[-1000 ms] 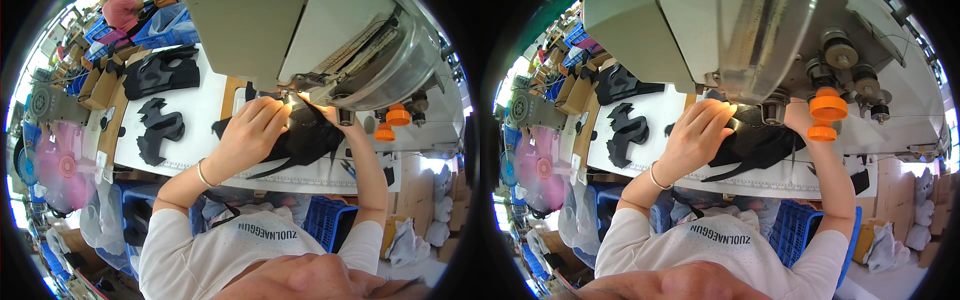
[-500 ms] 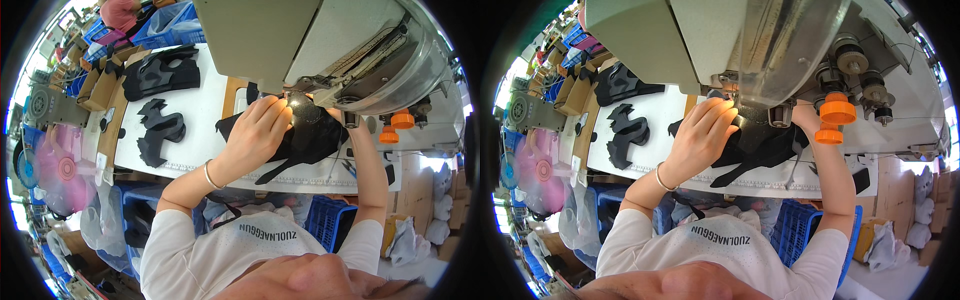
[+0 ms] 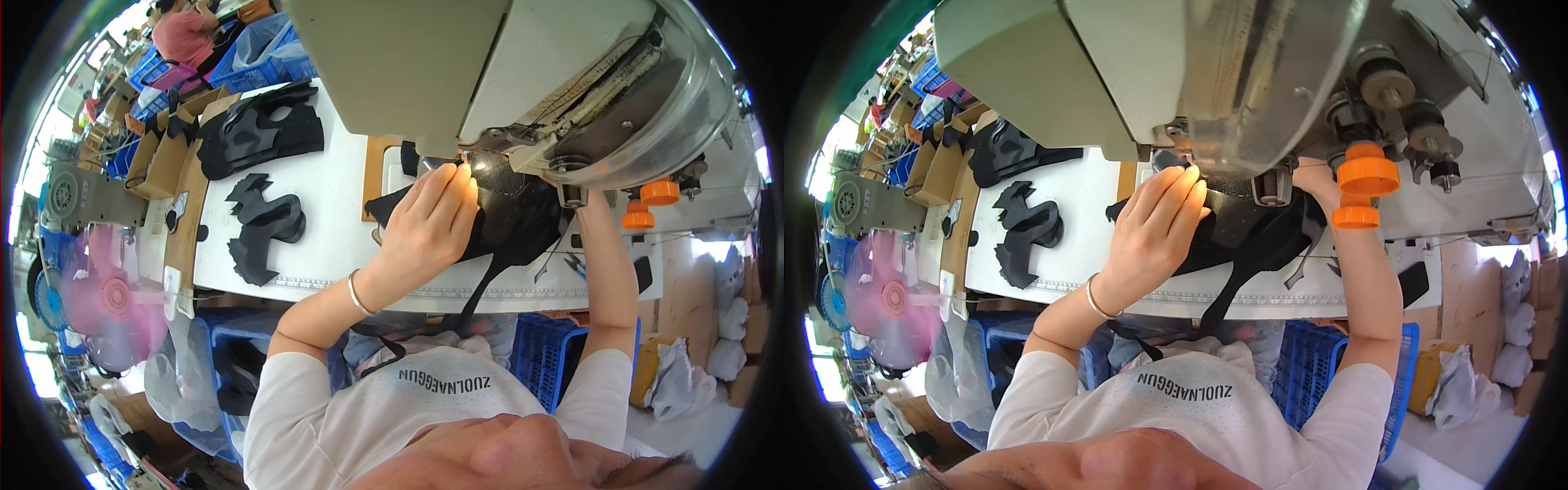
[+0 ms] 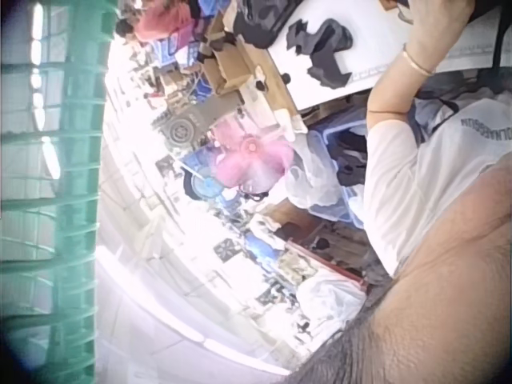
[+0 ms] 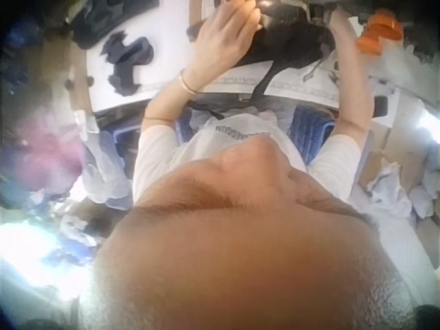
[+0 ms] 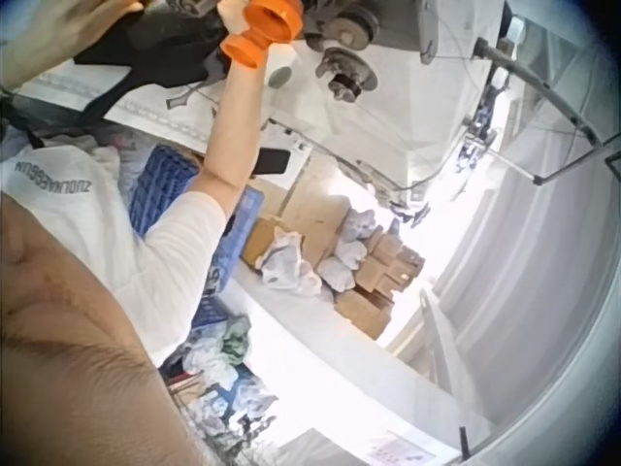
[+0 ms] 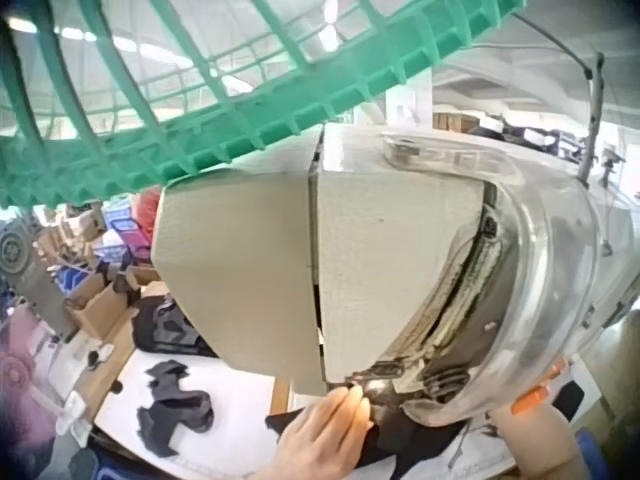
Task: The person aligns and sews pieces of shoe upper material together using an industrial sewing machine.
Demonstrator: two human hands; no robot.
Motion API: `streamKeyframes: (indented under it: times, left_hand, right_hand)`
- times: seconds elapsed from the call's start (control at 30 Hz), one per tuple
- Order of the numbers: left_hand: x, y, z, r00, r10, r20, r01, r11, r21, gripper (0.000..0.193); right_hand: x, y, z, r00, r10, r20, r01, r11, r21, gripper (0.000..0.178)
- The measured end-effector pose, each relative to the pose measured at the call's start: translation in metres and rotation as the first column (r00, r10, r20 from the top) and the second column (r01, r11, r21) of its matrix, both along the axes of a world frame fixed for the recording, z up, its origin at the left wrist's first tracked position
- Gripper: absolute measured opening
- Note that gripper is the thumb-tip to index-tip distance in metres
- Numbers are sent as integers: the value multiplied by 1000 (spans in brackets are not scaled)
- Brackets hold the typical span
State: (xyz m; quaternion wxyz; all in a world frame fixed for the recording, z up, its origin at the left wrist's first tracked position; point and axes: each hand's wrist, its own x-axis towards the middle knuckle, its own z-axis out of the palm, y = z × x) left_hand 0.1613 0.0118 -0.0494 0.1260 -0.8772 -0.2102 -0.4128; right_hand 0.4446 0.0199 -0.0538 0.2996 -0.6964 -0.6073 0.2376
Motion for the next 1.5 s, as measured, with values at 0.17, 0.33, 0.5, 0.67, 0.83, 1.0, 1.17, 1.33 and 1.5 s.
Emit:
streamKeyframes:
  times: [0.17, 0.33, 0.5, 0.67, 0.83, 1.0, 1.17, 1.33, 1.5]
  left_hand:
    - [6, 1, -11, 997, 25, 73, -26, 1000, 11, 33]
    - [7, -3, -6, 986, -24, 167, 45, 991, -123, 28]
    - [6, -4, -10, 935, -11, 355, 85, 977, -194, 22]
    - [10, -16, -12, 828, 230, 511, 42, 884, -466, 21]
    - [5, -14, -15, 771, 319, 551, 181, 720, -670, 24]
    - [5, -10, -18, 764, 299, 572, 187, 746, -639, 26]
    - [7, -14, -18, 732, 330, 596, 259, 674, -691, 24]
    - [4, -11, -16, 731, 334, 594, 278, 650, -707, 25]
    - [6, -10, -16, 708, 341, 619, 333, 612, -717, 24]
  right_hand:
    - [-4, 10, 4, 996, -80, -34, 80, 997, -13, 38]
    - [0, -15, 8, 990, -136, -47, 135, 991, -22, 40]
    - [-10, -70, -27, 962, -93, -258, 179, 926, 333, 45]
    - [-31, -91, -7, 885, -159, -437, 284, 929, 239, 22]
    - [-23, -86, 27, 829, -48, -556, 219, 945, 244, 25]
    - [-41, -76, -10, 895, -99, -434, 347, 767, 540, 28]
    - [-99, -98, -53, 467, 134, -874, 283, 914, 291, 33]
    - [-123, -84, -32, 410, 60, -910, 346, 913, 216, 36]
    - [-120, -83, -38, 499, 89, -862, 356, 886, 297, 25]
